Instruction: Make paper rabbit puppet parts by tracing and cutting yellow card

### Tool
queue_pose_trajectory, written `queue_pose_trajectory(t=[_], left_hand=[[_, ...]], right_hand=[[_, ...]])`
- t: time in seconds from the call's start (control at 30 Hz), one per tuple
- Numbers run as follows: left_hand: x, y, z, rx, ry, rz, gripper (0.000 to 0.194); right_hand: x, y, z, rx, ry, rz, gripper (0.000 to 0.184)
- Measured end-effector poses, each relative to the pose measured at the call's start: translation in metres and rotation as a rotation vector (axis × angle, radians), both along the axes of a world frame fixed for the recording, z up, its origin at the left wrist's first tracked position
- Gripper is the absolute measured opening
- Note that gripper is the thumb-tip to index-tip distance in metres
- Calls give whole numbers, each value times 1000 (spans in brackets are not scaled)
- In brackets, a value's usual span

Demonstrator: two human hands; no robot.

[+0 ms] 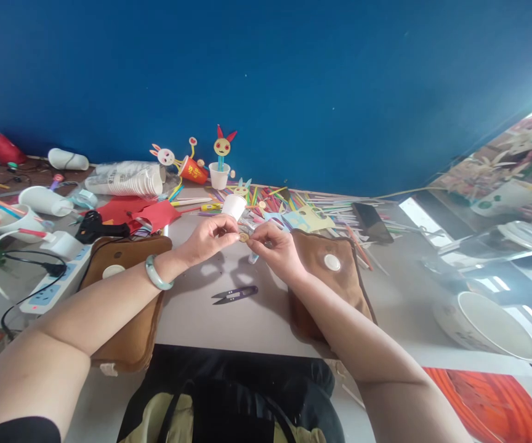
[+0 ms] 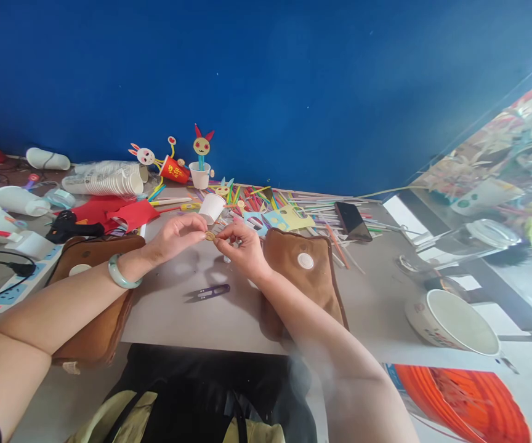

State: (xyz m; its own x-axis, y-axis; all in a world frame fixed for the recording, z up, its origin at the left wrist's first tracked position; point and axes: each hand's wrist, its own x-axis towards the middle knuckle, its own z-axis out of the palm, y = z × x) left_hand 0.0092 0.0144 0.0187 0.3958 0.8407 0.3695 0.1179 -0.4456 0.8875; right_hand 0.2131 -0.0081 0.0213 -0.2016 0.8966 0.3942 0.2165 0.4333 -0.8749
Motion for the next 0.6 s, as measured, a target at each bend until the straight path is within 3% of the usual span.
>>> queue_pose_trajectory(t=[0.13, 0.33, 0.6], left_hand=[[-3, 1, -1, 212, 97, 62, 11], [-7, 5, -2, 643, 416, 87, 7], [-6, 2, 0, 890, 614, 92, 14]], right_hand=[[1, 0, -3, 154, -153, -67, 4], [5, -3, -5, 456, -455, -160, 8], [3, -6, -7, 659, -728, -189, 13]])
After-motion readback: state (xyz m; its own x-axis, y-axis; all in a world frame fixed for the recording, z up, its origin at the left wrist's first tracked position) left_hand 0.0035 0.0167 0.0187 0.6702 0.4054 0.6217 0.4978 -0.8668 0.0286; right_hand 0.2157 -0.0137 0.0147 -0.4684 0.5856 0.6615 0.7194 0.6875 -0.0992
